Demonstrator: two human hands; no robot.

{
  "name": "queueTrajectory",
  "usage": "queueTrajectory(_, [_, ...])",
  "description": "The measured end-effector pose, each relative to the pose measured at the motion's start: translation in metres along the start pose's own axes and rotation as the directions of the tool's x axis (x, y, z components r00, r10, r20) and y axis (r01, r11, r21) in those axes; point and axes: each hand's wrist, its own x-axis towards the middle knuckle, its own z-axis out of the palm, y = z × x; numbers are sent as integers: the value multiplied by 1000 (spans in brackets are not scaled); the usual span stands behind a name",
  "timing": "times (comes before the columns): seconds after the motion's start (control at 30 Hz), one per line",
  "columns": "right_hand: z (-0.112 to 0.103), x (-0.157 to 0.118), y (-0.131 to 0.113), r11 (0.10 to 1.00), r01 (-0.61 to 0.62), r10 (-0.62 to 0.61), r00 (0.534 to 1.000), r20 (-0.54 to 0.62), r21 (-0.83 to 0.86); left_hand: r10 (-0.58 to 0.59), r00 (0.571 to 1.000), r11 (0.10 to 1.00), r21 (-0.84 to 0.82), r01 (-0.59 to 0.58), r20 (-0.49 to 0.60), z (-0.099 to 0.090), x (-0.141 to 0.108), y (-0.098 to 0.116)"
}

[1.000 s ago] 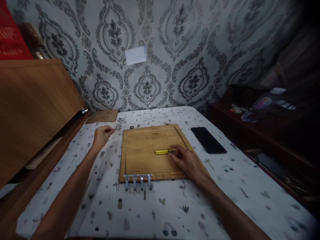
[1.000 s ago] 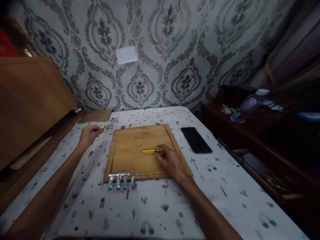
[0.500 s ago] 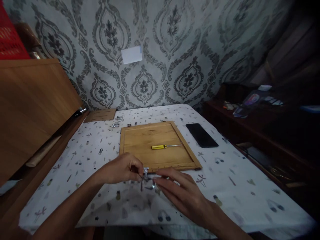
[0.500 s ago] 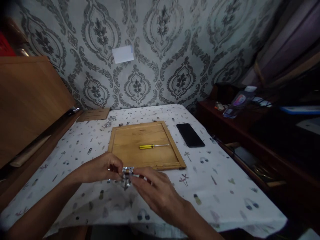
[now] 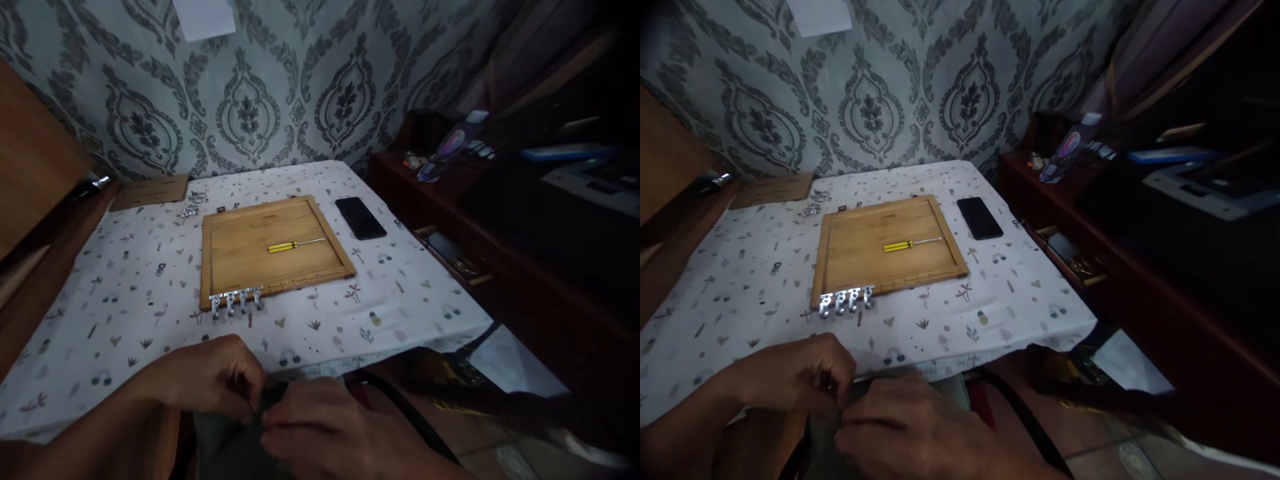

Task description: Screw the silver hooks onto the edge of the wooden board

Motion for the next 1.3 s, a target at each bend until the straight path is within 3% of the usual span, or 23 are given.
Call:
queueTrajectory(0.2, [6,-9,-5,991,-35,29,998,47,132,-6,1000,969,-246,6,1,12,-9,-21])
queueTrajectory(0.37, [15,-15,-4,984,-117,110,992,57,137,11,990,929,-366,-62,-140,23,-18,-33])
queueTrajectory(0.57, [18,-15,-2,955,-261,247,963,107,144,9,958,867,-475,-151,-287,35,-21,-32])
queueTrajectory(0.7, [24,-14,3,926,-281,280,959,42,252,-26,913,822,-529,-212,-406,42,-7,-31])
queueTrajectory(0.83, [30,-13,10,889,-329,330,942,51,319,-26,846,851,-456,-260,-532,49,9,-30])
queueTrajectory(0.93, [31,-13,15,862,-384,390,919,51,331,-32,740,898,-344,-273,-672,58,19,-28])
queueTrajectory(1.07, [29,-12,25,818,-451,475,880,22,358,12,503,967,-117,-224,-864,73,31,-32])
queueTrajectory(1.17, [27,-8,37,792,-486,531,847,-23,369,202,323,978,172,-118,-925,78,36,-37])
queueTrajectory(1.23, [27,-5,48,772,-520,572,820,-41,364,334,265,941,338,-31,-905,78,38,-37])
queueTrajectory(1.3, [27,-1,58,748,-557,612,789,-51,361,417,264,901,434,11,-870,76,40,-35])
